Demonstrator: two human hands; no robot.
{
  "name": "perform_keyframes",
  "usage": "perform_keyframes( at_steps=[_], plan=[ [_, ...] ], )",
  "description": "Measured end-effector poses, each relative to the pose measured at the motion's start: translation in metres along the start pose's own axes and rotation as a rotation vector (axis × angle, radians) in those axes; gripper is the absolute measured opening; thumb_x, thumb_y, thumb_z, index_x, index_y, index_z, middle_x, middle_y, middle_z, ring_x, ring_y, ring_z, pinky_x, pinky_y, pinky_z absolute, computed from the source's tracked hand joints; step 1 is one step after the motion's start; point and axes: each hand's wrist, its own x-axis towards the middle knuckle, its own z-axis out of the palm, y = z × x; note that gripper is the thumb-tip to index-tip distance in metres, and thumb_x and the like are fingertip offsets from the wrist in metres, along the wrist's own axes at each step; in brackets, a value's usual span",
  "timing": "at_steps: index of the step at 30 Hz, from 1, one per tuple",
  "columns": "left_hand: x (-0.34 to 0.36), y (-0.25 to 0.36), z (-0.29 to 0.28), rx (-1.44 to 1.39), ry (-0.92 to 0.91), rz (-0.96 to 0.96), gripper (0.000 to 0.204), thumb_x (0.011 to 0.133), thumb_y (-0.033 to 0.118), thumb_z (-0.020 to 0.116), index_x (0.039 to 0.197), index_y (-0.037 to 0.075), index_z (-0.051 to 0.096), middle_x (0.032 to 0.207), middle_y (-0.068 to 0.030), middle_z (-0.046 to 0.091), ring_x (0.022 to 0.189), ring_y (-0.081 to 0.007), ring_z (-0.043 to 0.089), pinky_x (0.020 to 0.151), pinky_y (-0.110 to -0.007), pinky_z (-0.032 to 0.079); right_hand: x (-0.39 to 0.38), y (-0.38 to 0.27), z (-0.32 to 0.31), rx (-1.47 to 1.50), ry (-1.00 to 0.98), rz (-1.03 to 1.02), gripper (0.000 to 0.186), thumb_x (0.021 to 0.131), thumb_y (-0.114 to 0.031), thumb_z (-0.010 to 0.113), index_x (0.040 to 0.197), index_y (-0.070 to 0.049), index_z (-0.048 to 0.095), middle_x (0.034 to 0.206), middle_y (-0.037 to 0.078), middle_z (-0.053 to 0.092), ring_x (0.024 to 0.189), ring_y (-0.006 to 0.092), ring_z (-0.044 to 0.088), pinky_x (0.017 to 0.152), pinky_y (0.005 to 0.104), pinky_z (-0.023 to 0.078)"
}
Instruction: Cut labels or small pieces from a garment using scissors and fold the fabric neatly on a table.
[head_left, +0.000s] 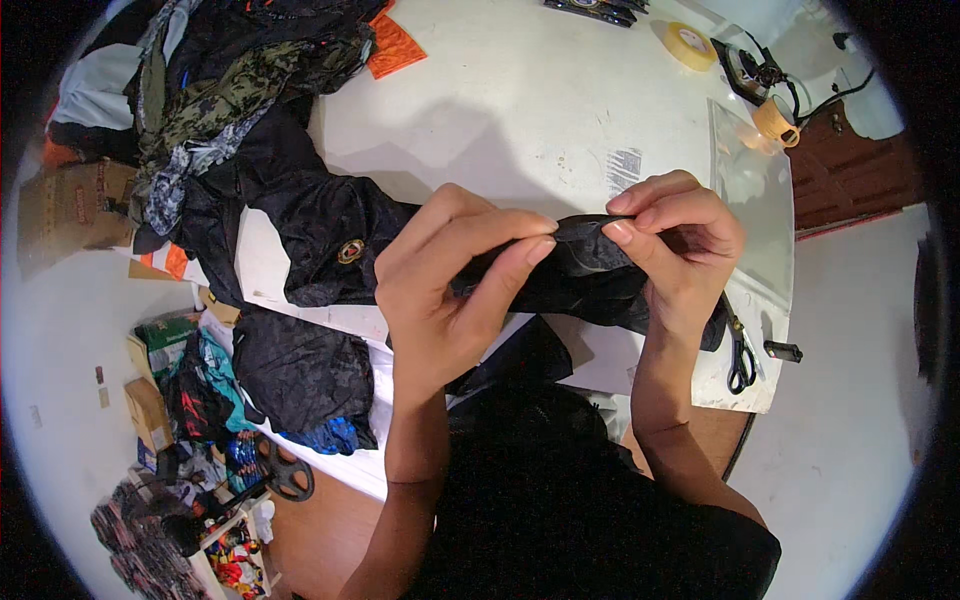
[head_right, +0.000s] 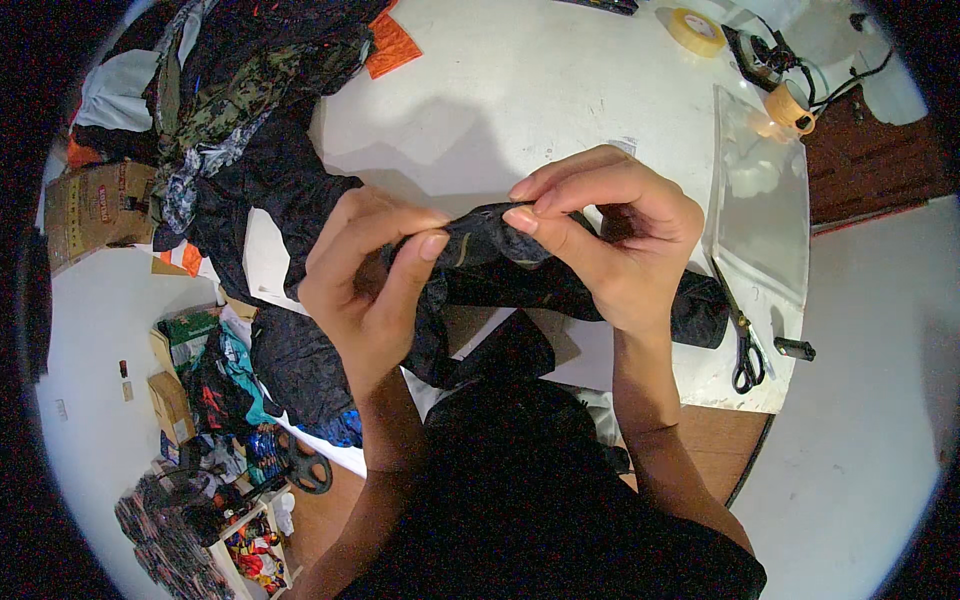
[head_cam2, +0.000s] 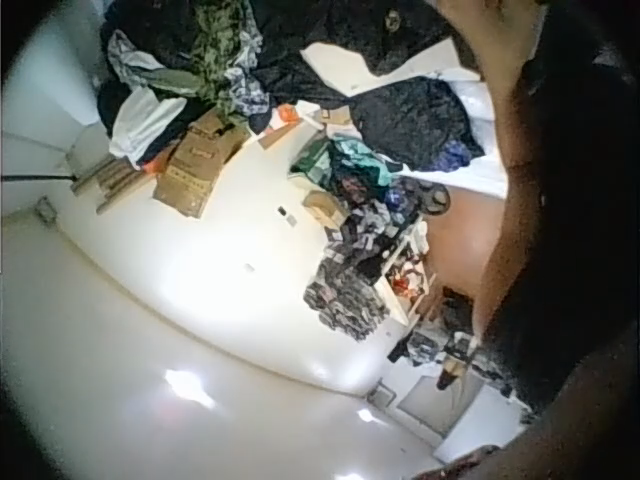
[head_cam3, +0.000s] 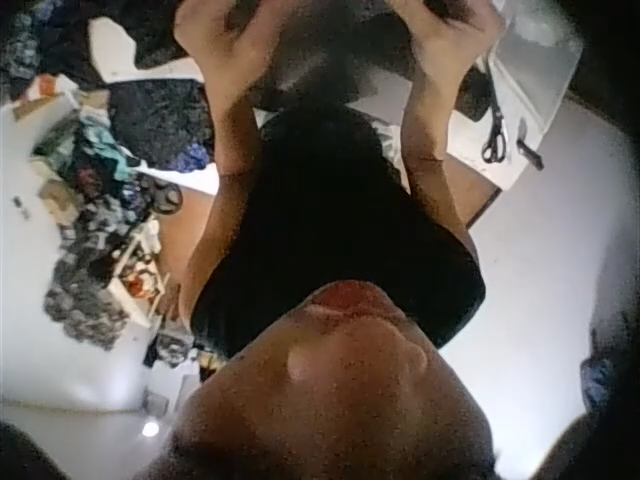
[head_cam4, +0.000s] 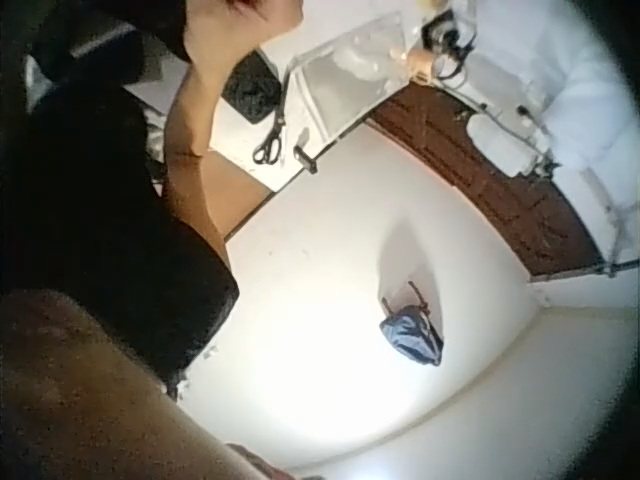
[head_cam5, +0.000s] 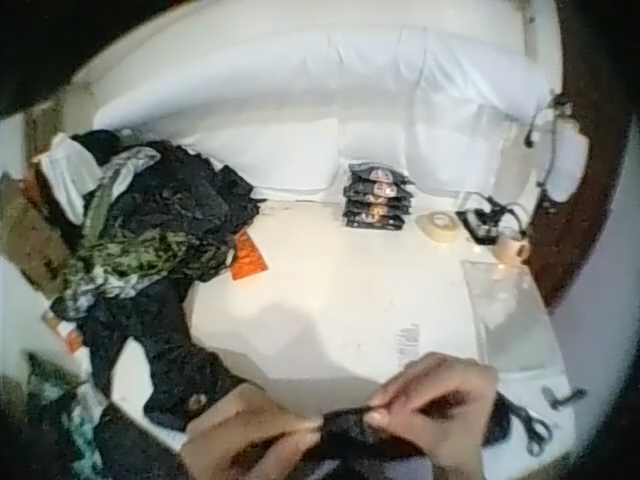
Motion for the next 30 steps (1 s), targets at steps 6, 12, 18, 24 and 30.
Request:
perform_keyframes(
  at_steps=[6,12,18,24,30],
  plan=[
    [-0.008,-0.003,-0.001,0.086,0.014,0.151,0.021,0.068,-0.008,0.075,0.087,-0.003,0.071,0.078,-0.0077,0.061,0.071,-0.0189,0.057,0.064,-0.028,0.044,-0.001,0.003,0.001,-0.052,0.0,-0.072,0.017,0.072,0.012,0.075,0.082,0.0,0.065,0.087,0.016,0.069,0.08,0.0195,0.067,0.072,0.0285,0.055],
    [-0.011,-0.005,-0.001,0.15,-0.001,0.216,0.021,0.065,-0.005,0.078,0.085,0.001,0.073,0.076,-0.0068,0.06,0.07,-0.0187,0.057,0.062,-0.028,0.045,-0.002,0.003,0.0,-0.076,-0.011,-0.099,0.016,0.074,0.01,0.075,0.081,0.0,0.065,0.088,0.016,0.069,0.08,0.0192,0.067,0.071,0.0283,0.056],
    [-0.021,-0.023,0.011,0.132,-0.096,-0.041,0.022,0.071,0.002,0.079,0.089,0.001,0.066,0.077,-0.0095,0.06,0.07,-0.0201,0.059,0.066,-0.03,0.047,0.002,0.006,-0.001,-0.06,0.065,-0.084,0.013,0.077,0.009,0.073,0.082,-0.001,0.066,0.091,0.015,0.069,0.08,0.015,0.065,0.072,0.0254,0.052],
    [-0.077,-0.091,-0.015,0.509,-0.086,-0.131,0.022,0.079,0.005,0.075,0.099,0.003,0.067,0.102,-0.0126,0.066,0.098,-0.0279,0.062,0.085,-0.036,0.048,0.013,0.077,-0.042,-0.641,0.158,0.364,0.017,0.083,-0.01,0.072,0.095,0.002,0.069,0.086,0.007,0.071,0.074,0.012,0.063,0.067,0.0247,0.049],
    [-0.129,-0.11,-0.075,0.729,0.122,-0.459,0.03,0.08,0.019,0.076,0.104,0.004,0.067,0.117,-0.0174,0.061,0.113,-0.0367,0.053,0.094,-0.044,0.043,-0.052,0.094,-0.057,-0.772,-0.365,0.642,0.12,0.058,-0.048,0.089,0.147,0.003,0.026,0.149,0.035,0.027,0.14,0.0417,0.028,0.114,0.0409,0.027]
  ],
)
